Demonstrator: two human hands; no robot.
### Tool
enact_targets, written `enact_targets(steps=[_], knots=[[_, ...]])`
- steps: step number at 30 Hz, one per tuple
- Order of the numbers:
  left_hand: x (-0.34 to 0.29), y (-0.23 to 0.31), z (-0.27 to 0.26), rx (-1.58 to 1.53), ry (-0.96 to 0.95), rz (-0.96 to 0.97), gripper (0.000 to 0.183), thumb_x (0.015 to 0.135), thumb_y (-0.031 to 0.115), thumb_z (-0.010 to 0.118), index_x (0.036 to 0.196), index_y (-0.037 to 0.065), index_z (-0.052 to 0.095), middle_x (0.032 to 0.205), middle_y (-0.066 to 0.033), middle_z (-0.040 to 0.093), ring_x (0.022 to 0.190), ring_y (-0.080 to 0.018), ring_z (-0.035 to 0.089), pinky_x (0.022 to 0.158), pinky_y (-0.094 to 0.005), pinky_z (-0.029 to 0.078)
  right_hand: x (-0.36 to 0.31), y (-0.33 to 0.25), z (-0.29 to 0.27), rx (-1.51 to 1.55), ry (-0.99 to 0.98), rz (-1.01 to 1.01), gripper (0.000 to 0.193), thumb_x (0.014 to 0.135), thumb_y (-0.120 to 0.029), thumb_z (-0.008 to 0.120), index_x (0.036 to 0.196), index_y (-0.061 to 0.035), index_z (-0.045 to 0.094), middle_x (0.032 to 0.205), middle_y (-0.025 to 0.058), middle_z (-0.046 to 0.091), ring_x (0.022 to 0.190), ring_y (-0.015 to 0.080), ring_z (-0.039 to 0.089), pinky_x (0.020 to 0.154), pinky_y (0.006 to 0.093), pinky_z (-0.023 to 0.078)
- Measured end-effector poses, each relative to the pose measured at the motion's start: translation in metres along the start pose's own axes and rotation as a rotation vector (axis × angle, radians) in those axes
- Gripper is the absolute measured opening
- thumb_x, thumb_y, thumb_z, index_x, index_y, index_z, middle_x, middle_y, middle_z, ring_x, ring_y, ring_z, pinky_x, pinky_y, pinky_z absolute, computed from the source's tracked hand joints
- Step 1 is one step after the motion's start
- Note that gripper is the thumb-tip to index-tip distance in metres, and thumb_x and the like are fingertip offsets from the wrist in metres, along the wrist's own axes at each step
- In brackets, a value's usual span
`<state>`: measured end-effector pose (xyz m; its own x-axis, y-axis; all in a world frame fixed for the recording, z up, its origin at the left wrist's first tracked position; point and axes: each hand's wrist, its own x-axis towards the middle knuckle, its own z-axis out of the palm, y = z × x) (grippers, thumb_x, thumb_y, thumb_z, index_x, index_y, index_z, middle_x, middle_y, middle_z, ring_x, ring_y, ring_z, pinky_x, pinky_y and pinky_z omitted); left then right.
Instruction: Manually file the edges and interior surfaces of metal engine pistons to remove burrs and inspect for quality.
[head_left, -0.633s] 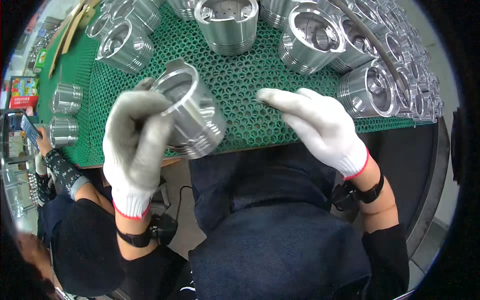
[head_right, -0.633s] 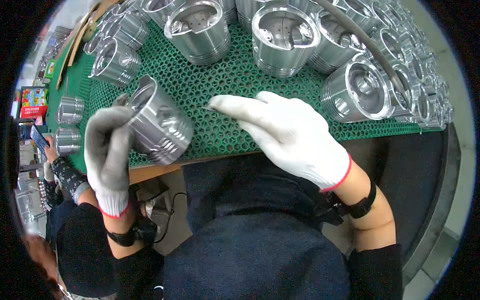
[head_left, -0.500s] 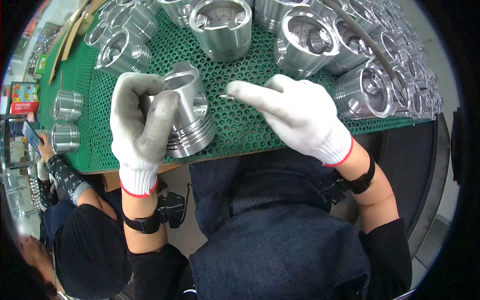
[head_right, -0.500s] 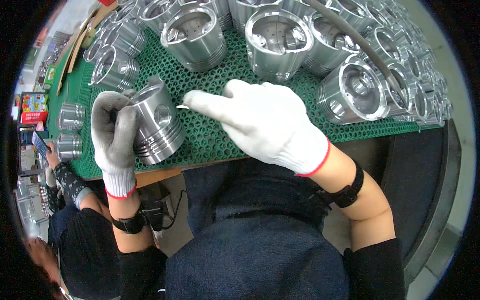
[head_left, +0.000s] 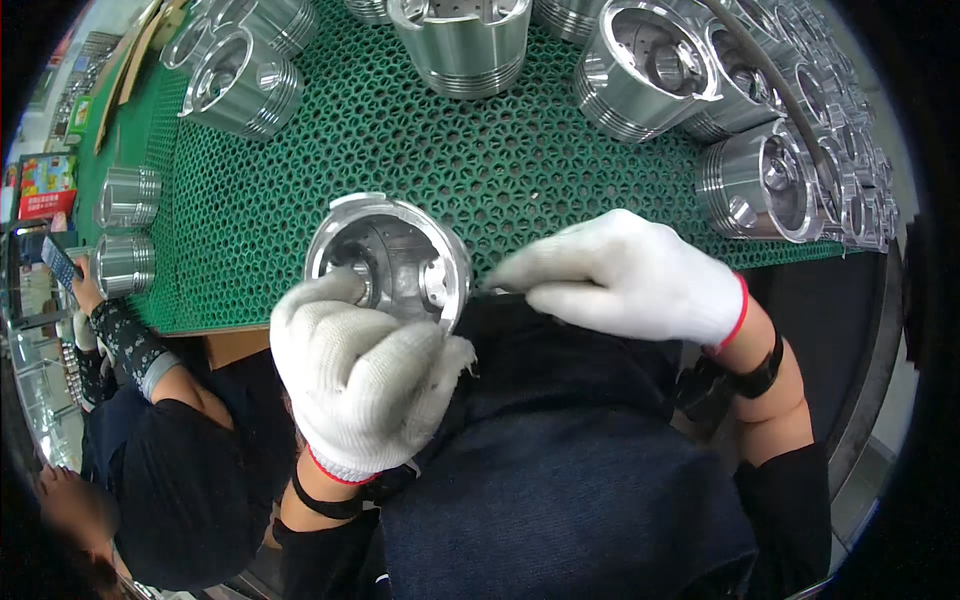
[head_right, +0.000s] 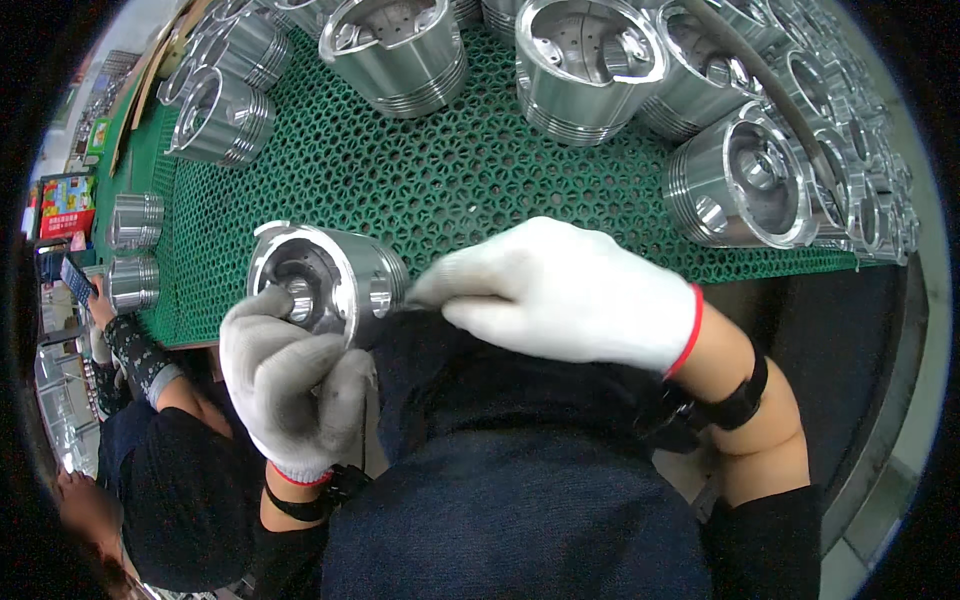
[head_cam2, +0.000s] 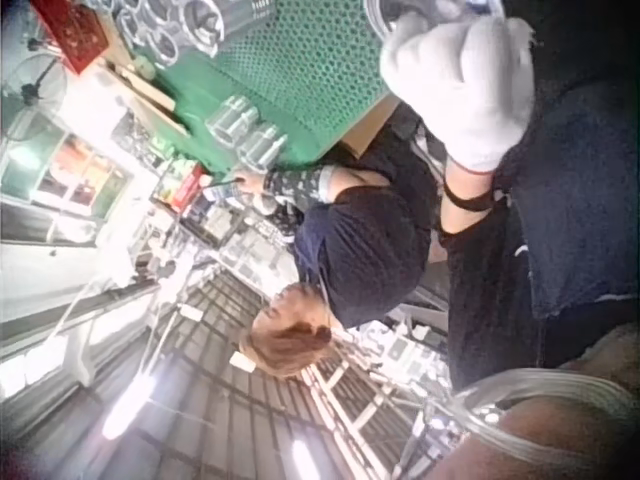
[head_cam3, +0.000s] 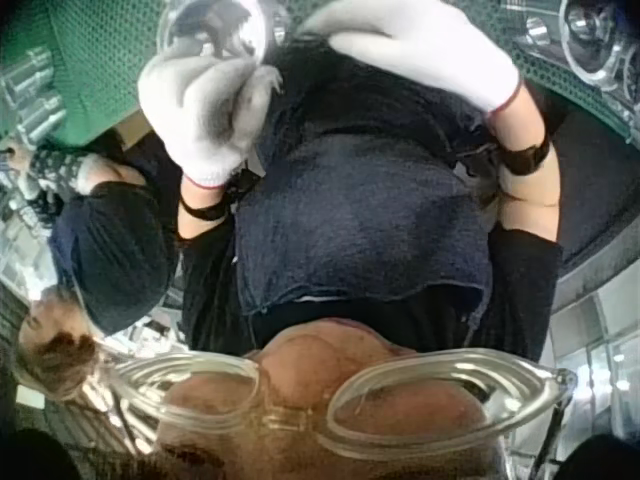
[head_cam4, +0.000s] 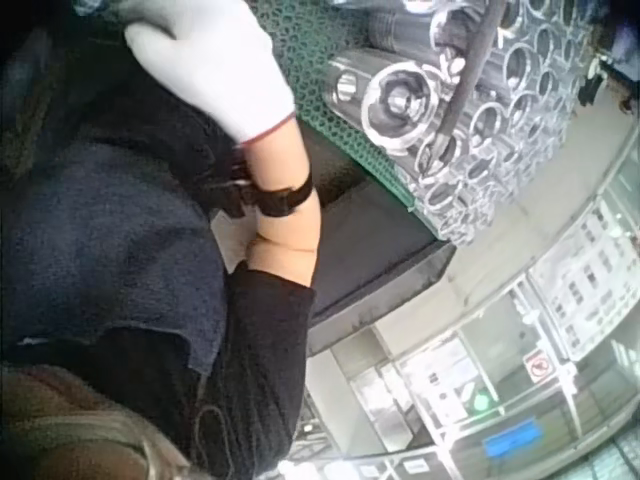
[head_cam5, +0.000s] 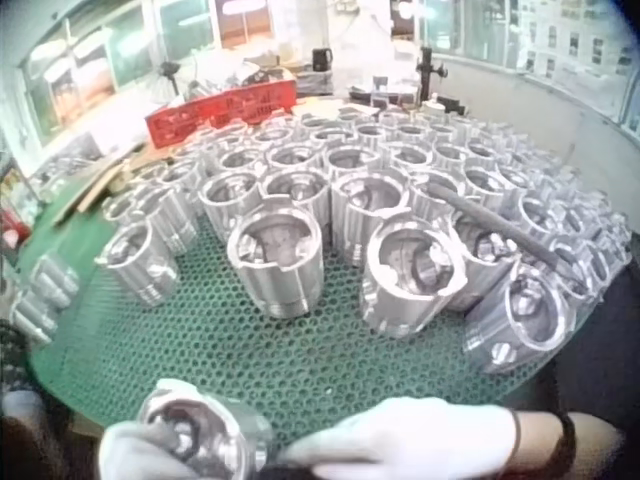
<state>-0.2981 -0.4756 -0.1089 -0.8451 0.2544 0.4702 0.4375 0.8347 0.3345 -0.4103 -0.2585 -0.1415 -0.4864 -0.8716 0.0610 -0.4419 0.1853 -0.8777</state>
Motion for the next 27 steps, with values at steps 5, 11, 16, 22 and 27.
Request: enact_targets(steps=[5,11,16,22,27], knots=[[-0.012,-0.02,-0.015,0.103,0.107,0.018,0.033,0.063,0.023,0.08,0.083,0.01,0.056,0.088,-0.0051,0.053,0.088,-0.0267,0.055,0.098,-0.052,0.042,-0.006,-0.024,-0.017,0.483,0.14,0.642,0.037,0.092,-0.019,0.052,0.126,-0.0067,0.06,0.07,-0.001,0.059,0.05,0.0008,0.046,0.044,0.0167,0.039],[0.006,0.013,-0.011,0.046,-0.01,0.094,0.029,0.069,0.027,0.074,0.09,0.009,0.069,0.078,-0.0025,0.051,0.084,-0.0268,0.057,0.094,-0.0482,0.044,-0.014,-0.023,-0.016,0.555,0.173,0.638,0.038,0.092,-0.018,0.051,0.128,-0.0062,0.058,0.073,-0.0005,0.061,0.051,0.0003,0.046,0.042,0.0167,0.038],[-0.006,-0.032,-0.018,0.164,0.006,0.088,0.038,0.076,0.035,0.069,0.096,0.003,0.062,0.11,-0.0192,0.054,0.099,-0.043,0.054,0.085,-0.0532,0.045,-0.036,-0.034,-0.026,0.696,0.483,0.215,0.038,0.091,-0.01,0.042,0.124,0.0071,0.052,0.066,0.0071,0.06,0.037,0.0028,0.039,0.035,0.0161,0.031],[0.045,-0.043,-0.002,-0.025,0.079,0.081,0.02,0.07,0.007,0.07,0.089,0.004,0.064,0.089,-0.0125,0.059,0.091,-0.0332,0.059,0.087,-0.0461,0.047,0.007,-0.017,-0.019,-0.969,0.327,-0.127,0.03,0.079,-0.014,0.06,0.109,-0.0177,0.064,0.063,0.0008,0.049,0.056,0.0171,0.06,0.049,0.0322,0.047],[0.034,-0.035,0.004,-0.117,0.124,0.051,0.026,0.063,0.006,0.074,0.087,0.004,0.065,0.079,-0.011,0.056,0.076,-0.0285,0.058,0.07,-0.039,0.047,0.014,-0.022,-0.001,-0.985,0.392,-0.082,0.03,0.079,-0.016,0.06,0.109,-0.0193,0.063,0.065,0.0035,0.05,0.053,0.0208,0.059,0.05,0.0341,0.048]])
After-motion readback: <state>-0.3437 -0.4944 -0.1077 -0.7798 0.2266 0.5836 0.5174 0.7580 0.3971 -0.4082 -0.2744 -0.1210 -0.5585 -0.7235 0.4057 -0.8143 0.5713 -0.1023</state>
